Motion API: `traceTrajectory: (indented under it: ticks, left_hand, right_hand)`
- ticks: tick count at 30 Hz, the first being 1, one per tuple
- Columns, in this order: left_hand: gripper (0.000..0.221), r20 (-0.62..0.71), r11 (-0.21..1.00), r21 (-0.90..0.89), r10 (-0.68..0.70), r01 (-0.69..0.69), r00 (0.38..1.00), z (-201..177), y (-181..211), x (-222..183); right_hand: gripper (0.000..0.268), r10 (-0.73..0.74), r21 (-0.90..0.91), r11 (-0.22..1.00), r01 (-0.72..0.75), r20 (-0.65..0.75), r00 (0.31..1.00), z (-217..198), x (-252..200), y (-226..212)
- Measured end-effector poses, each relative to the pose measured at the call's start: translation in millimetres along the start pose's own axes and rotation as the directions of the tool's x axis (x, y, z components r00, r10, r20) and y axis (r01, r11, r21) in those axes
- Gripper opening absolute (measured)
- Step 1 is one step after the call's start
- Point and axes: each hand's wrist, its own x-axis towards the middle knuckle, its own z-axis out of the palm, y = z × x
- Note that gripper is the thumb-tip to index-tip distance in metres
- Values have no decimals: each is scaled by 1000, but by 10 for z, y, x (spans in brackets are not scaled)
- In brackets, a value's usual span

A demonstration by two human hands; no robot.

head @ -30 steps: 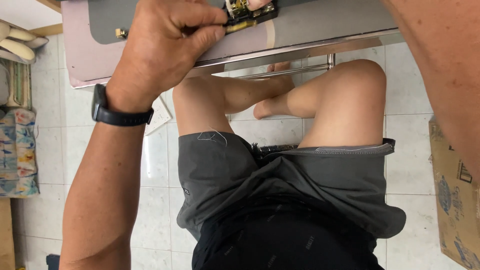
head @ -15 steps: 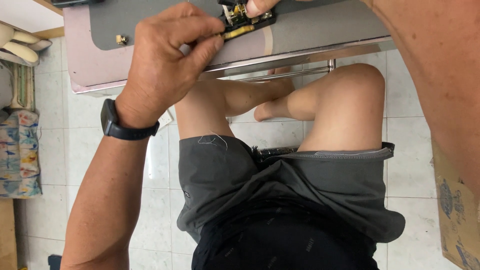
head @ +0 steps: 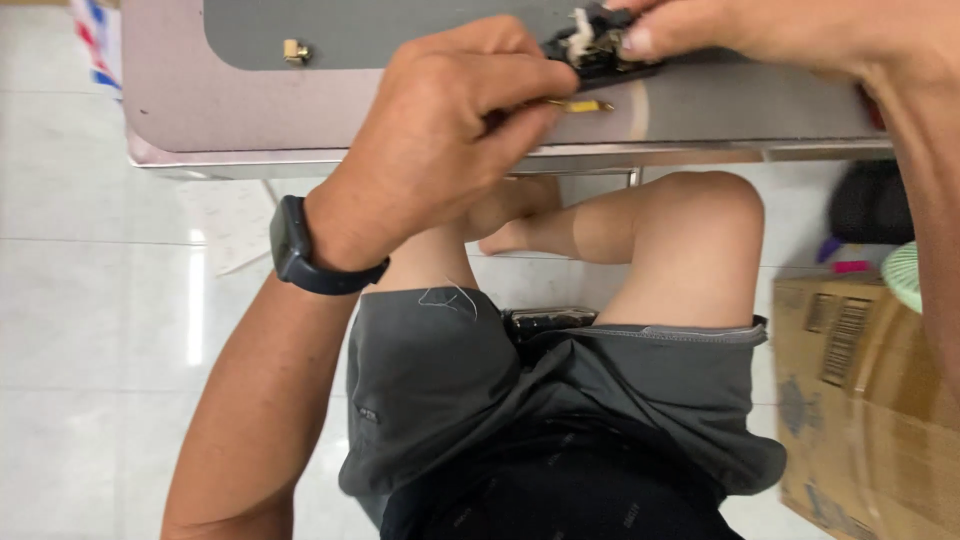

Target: Cleaning and reassembling small metal contacts within an electrical component.

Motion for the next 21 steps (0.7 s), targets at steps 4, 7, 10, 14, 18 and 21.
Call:
traceTrajectory:
  ticks: [4,7,10,14,18,21]
  left_hand:
    - [10,-47,1000,4,-5,6,999,-7,-103,-33]
    - [5,-99,1000,11,18,-17,995,82,-223,-53]
    - [16,-99,997,52,54,-49,994,175,-330,-96]
    - [40,-180,998,39,53,-47,982,268,-391,-112]
    - [34,-238,1000,13,16,-13,971,448,-506,-31]
    - [28,-355,995,102,48,-13,934,522,-515,30]
  right_hand:
    - [35,68,-65,996,-67,10,998,294,95,-447]
    - [31,142,-156,976,-149,-55,988,322,-18,-671]
    - [29,316,-276,887,-370,-222,922,491,-76,-1040]
    - [23,311,-326,867,-378,-242,919,453,-103,-833]
    - [8,331,-236,878,-417,-330,884,361,-127,-528]
    - [16,142,-183,963,-200,-289,947,389,-162,-514]
